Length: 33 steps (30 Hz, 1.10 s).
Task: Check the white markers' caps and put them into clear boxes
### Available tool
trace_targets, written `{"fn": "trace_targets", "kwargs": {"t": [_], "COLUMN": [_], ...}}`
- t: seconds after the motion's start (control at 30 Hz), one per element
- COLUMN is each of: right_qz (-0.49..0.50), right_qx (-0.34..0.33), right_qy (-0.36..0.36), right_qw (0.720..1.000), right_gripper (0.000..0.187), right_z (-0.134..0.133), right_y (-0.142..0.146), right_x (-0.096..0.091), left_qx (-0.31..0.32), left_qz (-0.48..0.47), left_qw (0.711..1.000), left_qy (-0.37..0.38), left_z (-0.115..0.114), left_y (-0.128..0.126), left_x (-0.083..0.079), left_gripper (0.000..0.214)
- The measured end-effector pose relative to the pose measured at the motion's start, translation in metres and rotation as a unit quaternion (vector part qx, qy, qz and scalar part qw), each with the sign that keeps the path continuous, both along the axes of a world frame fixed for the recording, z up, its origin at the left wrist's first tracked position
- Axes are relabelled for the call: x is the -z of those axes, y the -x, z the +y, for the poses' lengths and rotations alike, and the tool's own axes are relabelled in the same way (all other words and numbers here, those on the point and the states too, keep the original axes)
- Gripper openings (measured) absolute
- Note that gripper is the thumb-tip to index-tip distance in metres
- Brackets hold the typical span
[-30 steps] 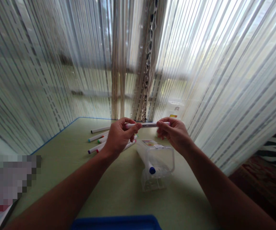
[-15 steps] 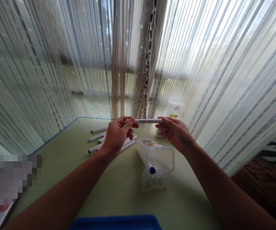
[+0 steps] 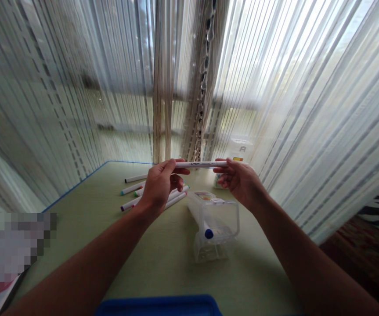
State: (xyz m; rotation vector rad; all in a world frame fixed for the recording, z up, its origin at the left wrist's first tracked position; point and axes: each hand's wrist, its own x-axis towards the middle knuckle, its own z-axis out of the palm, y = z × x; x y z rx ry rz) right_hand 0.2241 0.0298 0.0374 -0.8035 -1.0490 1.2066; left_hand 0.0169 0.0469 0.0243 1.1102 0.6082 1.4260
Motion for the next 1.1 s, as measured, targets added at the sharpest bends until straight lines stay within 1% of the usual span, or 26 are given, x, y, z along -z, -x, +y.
{"fn": "trace_targets", "kwargs": {"t": [0.3,0.77,0.9,1.1], "right_qz": [-0.01,-0.071,-0.076,-0.09], "right_qx": [-0.002,0.031,0.031,0.021], "right_qy": [-0.016,-0.042,-0.038,-0.043], "right_qw": [1.0,0.996,0.996,0.995], "right_gripper": [0.022,0.031,0.034,0.032], "right_z": [0.0019,0.0025,0.0032,0.0045], "right_y": [-0.0017,-0.001,-0.0013,-0.0021], "right_x": [0.0018,0.0064,0.0075,0.0096], "left_qx": [-0.002,-0.021,-0.02,-0.021], "left_qz": [0.014,0.041,0.036,0.029], "left_qw": [1.0,0.999,0.999,0.999], "left_qy": [-0.003,-0.028,-0.034,-0.034], "left_z": [0.0,-0.0047,-0.0048,-0.0028], "left_y": [0.0003,0.0009,0.0006,0.0003], "left_x": [0.0008,-0.0021,-0.0023,-0.0018], "left_gripper": [0.021,0.021,0.022,0.023]}}
